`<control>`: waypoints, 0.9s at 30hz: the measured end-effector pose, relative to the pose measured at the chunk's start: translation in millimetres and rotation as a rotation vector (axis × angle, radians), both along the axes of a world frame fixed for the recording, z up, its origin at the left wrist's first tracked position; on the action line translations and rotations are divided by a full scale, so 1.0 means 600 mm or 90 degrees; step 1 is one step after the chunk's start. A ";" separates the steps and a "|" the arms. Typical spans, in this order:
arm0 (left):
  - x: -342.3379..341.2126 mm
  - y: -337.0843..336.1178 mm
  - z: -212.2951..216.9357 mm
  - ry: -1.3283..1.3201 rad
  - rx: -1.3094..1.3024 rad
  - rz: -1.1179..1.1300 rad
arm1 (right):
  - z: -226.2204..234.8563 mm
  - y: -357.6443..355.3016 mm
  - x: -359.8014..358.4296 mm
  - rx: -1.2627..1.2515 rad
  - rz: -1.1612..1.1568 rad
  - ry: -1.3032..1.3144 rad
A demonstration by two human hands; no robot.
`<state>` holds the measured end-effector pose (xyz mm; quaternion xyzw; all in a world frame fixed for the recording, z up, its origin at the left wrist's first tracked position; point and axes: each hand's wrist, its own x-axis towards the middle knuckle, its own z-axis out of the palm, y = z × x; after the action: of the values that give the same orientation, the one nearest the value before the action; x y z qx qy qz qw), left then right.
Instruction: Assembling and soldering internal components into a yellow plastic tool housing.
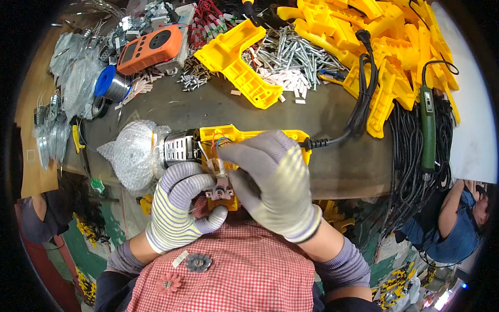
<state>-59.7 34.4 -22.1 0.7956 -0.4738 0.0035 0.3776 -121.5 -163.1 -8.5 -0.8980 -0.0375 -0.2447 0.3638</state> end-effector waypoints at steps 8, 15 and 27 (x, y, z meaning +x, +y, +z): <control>-0.001 0.018 -0.014 0.033 -0.028 -0.018 | 0.021 0.026 -0.012 -0.062 0.129 0.090; 0.001 0.025 -0.022 0.046 -0.053 -0.022 | 0.016 0.008 -0.017 -0.005 0.129 0.106; 0.039 0.040 -0.005 -0.249 -0.014 -0.169 | 0.010 -0.003 -0.009 0.032 0.190 0.121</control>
<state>-36.0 58.2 -24.9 0.7066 -0.6381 0.1131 0.2842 -127.0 -164.7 -2.4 -0.8921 -0.1297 -0.1025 0.4206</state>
